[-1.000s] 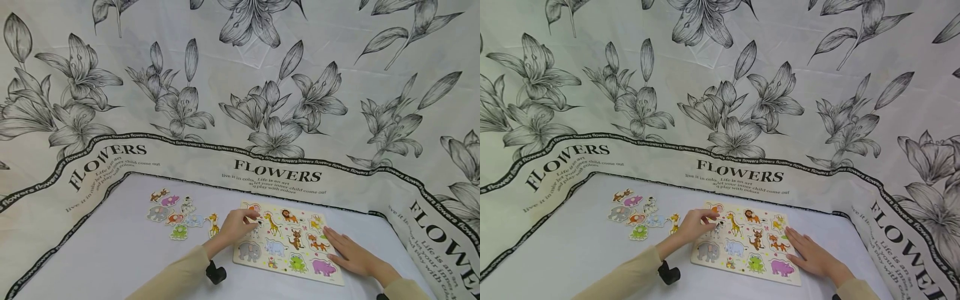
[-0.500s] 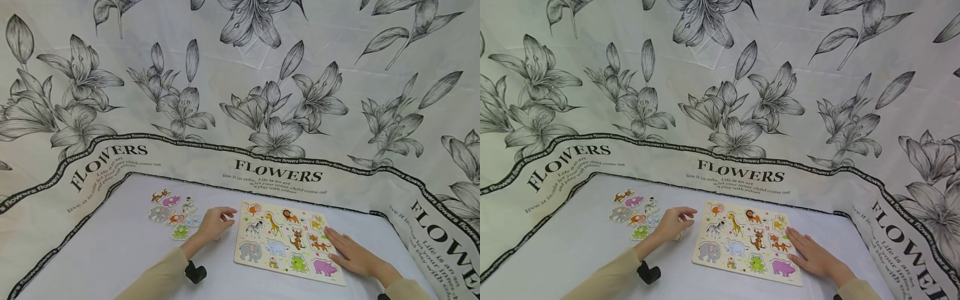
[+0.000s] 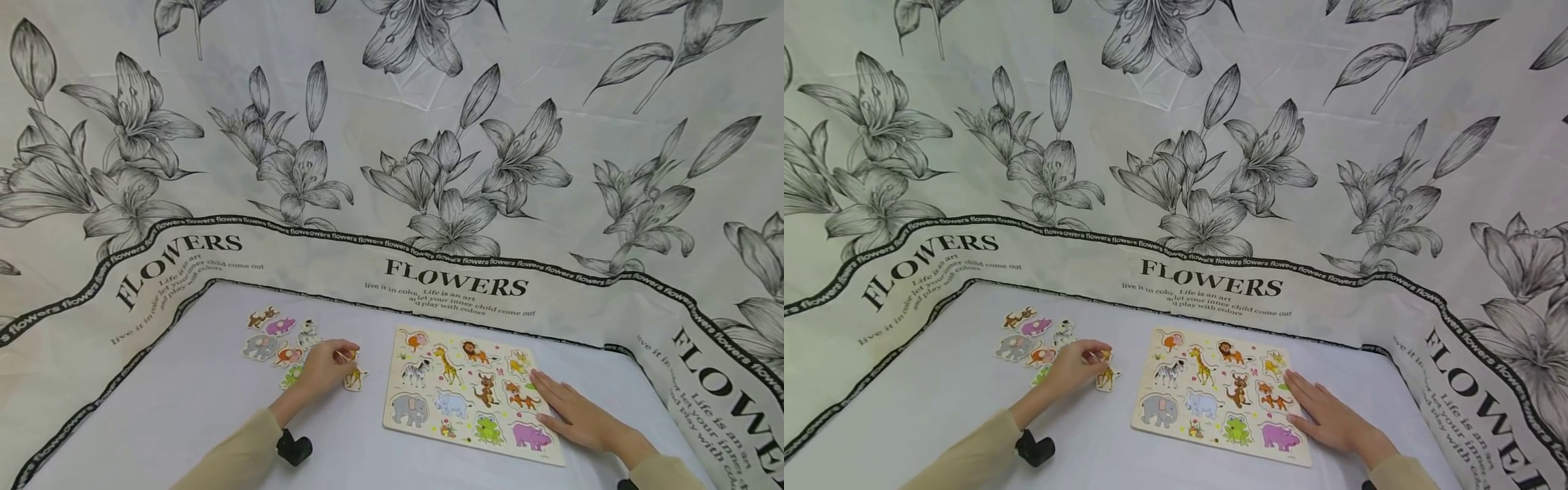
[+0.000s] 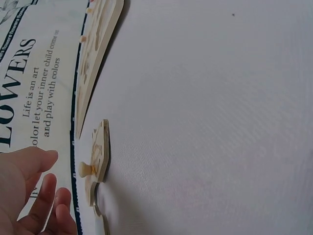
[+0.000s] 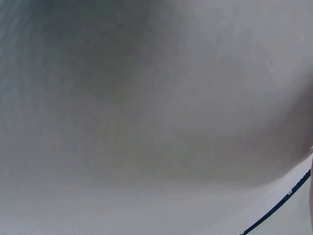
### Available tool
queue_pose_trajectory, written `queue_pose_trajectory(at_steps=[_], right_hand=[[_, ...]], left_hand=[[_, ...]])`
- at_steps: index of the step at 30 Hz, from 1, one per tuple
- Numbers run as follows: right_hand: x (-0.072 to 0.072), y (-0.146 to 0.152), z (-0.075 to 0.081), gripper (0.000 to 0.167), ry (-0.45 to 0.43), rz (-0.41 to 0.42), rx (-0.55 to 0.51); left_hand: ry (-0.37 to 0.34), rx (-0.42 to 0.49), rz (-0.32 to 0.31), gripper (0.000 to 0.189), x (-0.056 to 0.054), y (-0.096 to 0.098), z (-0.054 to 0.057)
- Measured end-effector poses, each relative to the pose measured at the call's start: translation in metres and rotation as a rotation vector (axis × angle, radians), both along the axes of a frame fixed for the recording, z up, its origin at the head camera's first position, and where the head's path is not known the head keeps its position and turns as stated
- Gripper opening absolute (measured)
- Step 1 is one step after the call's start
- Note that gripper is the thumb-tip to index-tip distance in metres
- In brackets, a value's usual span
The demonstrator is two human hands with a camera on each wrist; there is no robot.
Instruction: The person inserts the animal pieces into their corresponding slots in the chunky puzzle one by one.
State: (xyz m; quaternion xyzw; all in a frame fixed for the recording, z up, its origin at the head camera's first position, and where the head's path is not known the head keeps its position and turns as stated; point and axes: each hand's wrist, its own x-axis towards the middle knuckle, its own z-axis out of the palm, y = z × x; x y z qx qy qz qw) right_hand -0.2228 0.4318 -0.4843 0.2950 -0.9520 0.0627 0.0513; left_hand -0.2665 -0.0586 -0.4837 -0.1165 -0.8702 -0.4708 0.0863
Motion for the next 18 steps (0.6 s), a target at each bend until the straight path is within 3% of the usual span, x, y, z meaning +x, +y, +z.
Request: queue_pose_trajectory(at_steps=[18], right_hand=[[0.000, 0.000, 0.000, 0.065, -0.031, -0.020, -0.001]], left_hand=[[-0.055, 0.005, 0.028, 0.021, -0.007, -0.006, -0.012]])
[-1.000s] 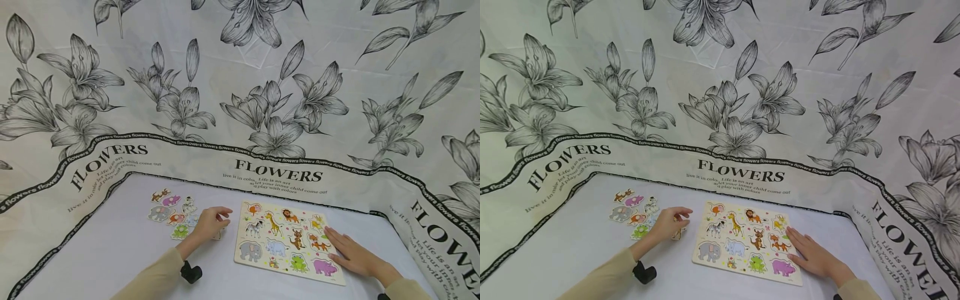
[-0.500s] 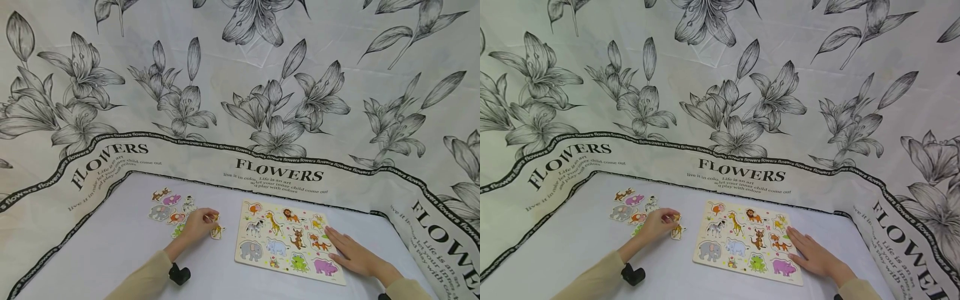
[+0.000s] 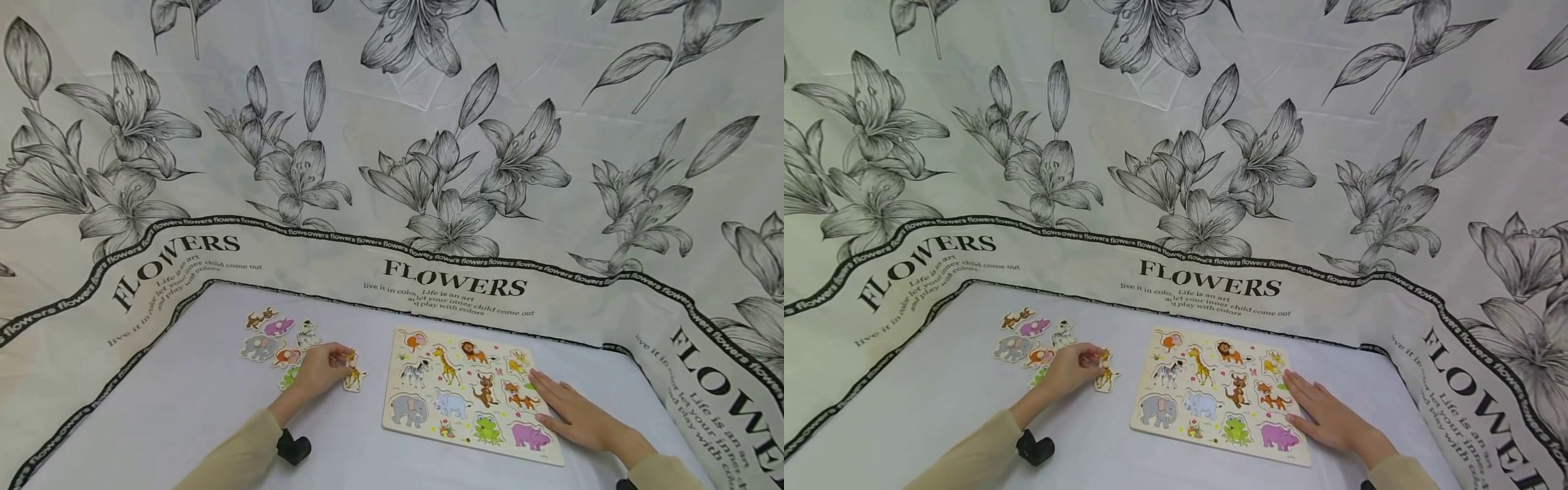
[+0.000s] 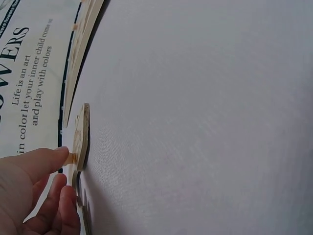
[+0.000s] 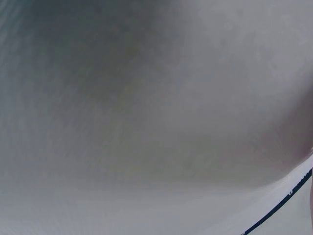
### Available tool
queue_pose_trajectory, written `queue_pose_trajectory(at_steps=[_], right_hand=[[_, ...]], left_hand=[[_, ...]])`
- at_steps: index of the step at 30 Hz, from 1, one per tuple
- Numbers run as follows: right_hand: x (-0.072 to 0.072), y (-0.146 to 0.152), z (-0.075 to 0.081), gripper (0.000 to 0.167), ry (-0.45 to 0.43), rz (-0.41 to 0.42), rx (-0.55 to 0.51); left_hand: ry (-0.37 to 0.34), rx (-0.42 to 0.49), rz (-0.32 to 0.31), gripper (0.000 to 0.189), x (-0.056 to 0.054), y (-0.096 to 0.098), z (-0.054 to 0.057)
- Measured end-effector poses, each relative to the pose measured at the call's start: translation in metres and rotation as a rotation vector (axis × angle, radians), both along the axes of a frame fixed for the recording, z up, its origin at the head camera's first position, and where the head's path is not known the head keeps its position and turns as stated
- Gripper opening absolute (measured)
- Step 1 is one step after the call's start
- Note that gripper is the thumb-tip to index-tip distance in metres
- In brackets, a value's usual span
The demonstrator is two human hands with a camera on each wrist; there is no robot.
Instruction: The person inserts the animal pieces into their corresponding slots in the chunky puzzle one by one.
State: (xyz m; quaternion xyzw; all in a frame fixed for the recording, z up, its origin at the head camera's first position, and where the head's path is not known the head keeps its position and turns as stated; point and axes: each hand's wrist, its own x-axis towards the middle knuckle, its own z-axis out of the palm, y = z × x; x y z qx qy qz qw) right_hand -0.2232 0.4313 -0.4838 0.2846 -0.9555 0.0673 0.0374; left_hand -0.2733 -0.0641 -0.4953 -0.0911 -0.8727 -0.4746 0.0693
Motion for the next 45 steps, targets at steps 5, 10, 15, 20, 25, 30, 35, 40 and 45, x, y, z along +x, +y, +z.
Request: queue_pose_trajectory(at_steps=[5, 10, 15, 20, 25, 30, 35, 40, 45], right_hand=[[0.0000, 0.0001, -0.0003, 0.065, -0.007, -0.003, -0.002], [-0.0002, 0.0004, -0.0023, 0.065, 0.008, 0.001, -0.001], [-0.0007, 0.0009, -0.0043, 0.065, 0.005, -0.008, 0.000], [-0.0008, 0.0009, -0.0044, 0.066, -0.019, -0.032, 0.003], [0.0002, -0.0006, -0.0019, 0.066, -0.015, -0.021, -0.001], [0.0014, -0.0023, 0.0009, 0.065, -0.029, -0.022, -0.008], [0.0010, -0.0022, 0.0009, 0.066, -0.035, -0.027, -0.006], [0.0008, -0.0017, 0.0006, 0.066, -0.040, -0.031, -0.009], [0.0004, -0.0005, -0.0002, 0.066, -0.048, -0.038, -0.008]], left_hand=[[-0.008, -0.009, -0.007, 0.021, -0.0022, 0.0010, -0.0019], [-0.012, -0.029, -0.008, 0.019, -0.0025, 0.0015, -0.0030], [-0.022, -0.042, 0.001, 0.018, -0.0026, 0.0023, -0.0024], [-0.023, -0.060, 0.010, 0.018, -0.0040, 0.0028, -0.0032], [-0.016, -0.069, 0.006, 0.018, -0.0061, 0.0032, -0.0053], [-0.001, -0.070, -0.001, 0.017, -0.0068, 0.0037, -0.0054], [-0.019, -0.094, 0.013, 0.014, -0.0067, 0.0060, -0.0033], [-0.023, -0.109, 0.022, 0.010, -0.0061, 0.0078, -0.0018], [-0.008, -0.115, 0.027, 0.010, -0.0060, 0.0083, -0.0015]])
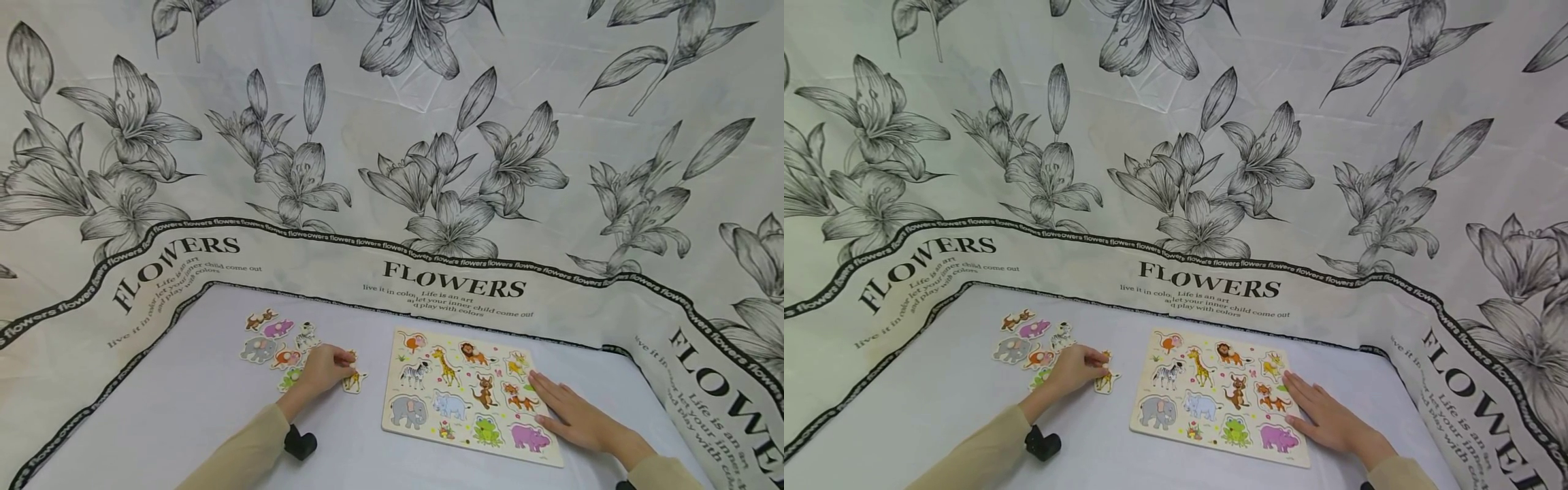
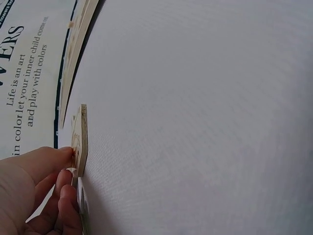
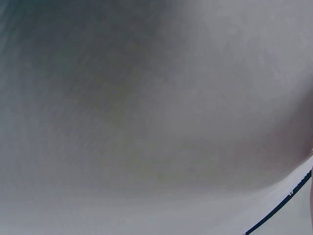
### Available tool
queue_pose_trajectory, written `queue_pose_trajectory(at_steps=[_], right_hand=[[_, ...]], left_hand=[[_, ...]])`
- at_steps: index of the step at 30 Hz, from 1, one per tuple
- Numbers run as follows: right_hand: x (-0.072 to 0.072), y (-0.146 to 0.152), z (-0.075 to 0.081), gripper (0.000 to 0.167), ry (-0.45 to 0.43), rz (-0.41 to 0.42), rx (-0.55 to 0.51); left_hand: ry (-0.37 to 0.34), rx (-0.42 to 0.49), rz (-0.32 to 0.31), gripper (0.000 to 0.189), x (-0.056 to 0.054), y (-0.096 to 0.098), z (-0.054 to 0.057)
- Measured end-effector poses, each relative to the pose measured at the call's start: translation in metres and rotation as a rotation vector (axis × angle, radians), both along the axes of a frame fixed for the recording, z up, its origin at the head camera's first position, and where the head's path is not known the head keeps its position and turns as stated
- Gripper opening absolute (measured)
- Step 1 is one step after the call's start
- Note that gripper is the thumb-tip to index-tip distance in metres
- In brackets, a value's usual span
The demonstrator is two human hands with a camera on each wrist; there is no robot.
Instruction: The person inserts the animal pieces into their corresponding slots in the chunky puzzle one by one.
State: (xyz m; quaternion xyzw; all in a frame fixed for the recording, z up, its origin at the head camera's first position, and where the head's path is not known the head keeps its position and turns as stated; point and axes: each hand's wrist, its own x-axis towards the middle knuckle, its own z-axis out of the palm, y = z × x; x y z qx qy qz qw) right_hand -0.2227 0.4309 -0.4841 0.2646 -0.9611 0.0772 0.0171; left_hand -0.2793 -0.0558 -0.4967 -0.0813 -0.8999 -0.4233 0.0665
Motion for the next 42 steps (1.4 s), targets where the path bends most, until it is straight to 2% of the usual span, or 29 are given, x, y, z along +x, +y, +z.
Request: queue_pose_trajectory(at_steps=[12, 19, 29, 34, 42], right_hand=[[0.001, 0.001, -0.001, 0.065, 0.043, 0.014, 0.012], [0.001, 0.002, -0.002, 0.065, 0.035, 0.010, 0.008], [0.000, 0.004, -0.007, 0.067, 0.012, -0.011, 0.002], [-0.001, 0.004, -0.007, 0.067, 0.029, -0.001, -0.002], [-0.002, 0.004, -0.006, 0.067, 0.046, 0.011, 0.005]], left_hand=[[0.024, 0.028, -0.005, 0.010, -0.002, 0.003, 0.000], [0.016, 0.062, -0.009, 0.012, -0.004, 0.009, 0.008], [0.044, 0.063, -0.042, 0.011, -0.006, 0.032, 0.015], [0.043, 0.080, -0.072, 0.010, -0.006, 0.044, 0.018], [0.043, 0.089, -0.097, 0.011, -0.009, 0.065, 0.016]])
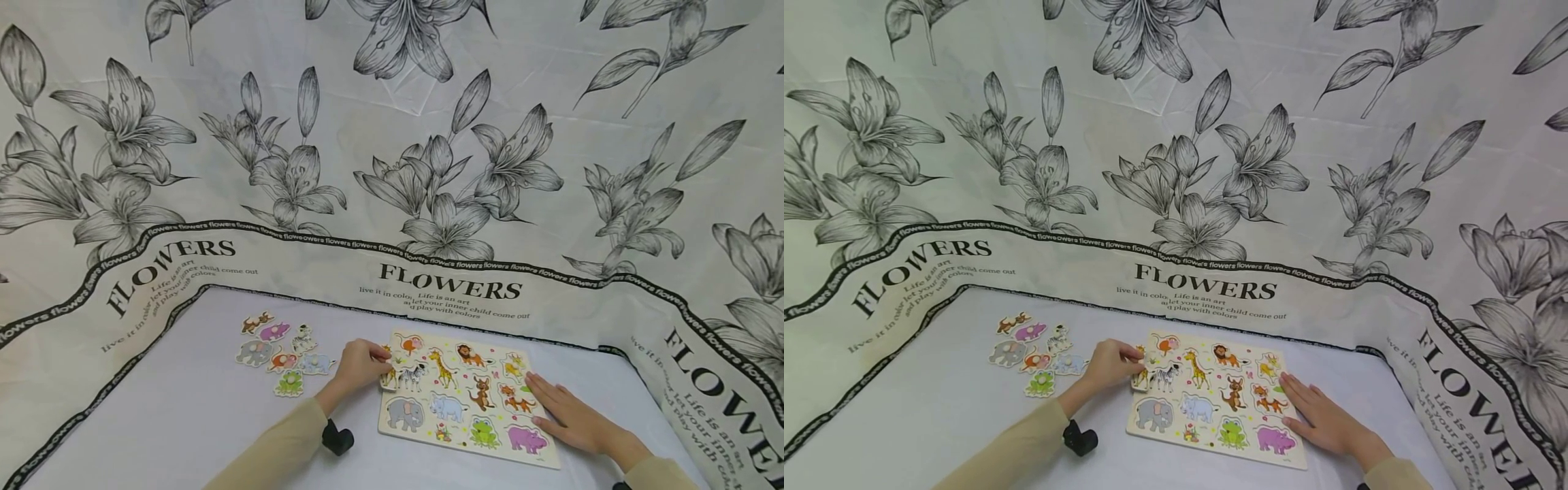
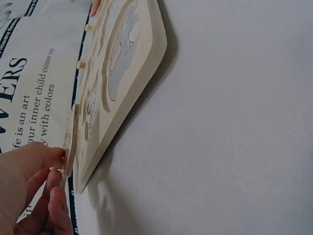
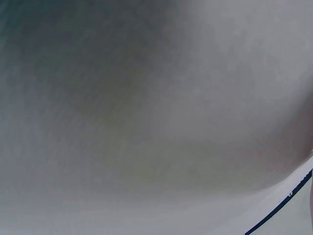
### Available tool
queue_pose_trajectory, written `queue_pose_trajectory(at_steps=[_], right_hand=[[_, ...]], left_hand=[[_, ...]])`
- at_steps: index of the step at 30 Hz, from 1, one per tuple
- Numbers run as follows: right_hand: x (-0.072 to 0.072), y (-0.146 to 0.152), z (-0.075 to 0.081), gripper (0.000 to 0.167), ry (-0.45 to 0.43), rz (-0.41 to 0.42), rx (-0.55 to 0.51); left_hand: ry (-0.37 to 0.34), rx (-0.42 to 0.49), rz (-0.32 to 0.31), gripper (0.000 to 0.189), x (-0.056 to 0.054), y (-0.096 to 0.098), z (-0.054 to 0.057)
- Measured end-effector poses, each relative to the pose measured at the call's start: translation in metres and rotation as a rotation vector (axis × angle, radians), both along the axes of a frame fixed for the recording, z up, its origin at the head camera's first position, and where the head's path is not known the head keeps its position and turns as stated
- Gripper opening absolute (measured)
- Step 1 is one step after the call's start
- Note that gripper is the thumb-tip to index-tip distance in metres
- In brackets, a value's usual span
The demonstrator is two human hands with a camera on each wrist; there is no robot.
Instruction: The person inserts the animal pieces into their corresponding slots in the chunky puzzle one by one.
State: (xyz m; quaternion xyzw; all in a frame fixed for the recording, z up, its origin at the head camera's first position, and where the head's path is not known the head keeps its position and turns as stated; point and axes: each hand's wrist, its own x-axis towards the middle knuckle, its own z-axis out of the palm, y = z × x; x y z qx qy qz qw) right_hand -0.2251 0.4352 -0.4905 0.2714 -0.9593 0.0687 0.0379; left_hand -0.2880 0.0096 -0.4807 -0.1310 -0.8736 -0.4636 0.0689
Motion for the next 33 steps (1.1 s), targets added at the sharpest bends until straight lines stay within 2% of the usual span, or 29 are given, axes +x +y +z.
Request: queue_pose_trajectory(at_steps=[12, 20, 28, 30, 33], right_hand=[[0.000, 0.000, 0.000, 0.069, -0.079, -0.046, -0.009], [0.001, -0.002, 0.004, 0.069, -0.091, -0.038, -0.011], [0.003, -0.004, 0.008, 0.068, -0.080, -0.036, -0.018], [0.002, -0.004, 0.008, 0.069, -0.085, -0.038, -0.016], [0.003, -0.005, 0.008, 0.069, -0.112, -0.048, -0.029]], left_hand=[[-0.018, 0.028, -0.054, 0.012, -0.009, 0.032, -0.002], [-0.023, 0.018, -0.066, 0.009, -0.012, 0.046, 0.000], [0.049, 0.037, -0.081, 0.009, -0.014, 0.062, 0.000], [0.038, 0.032, -0.078, 0.009, -0.014, 0.066, -0.001], [-0.018, 0.030, -0.068, 0.010, -0.015, 0.071, -0.003]])
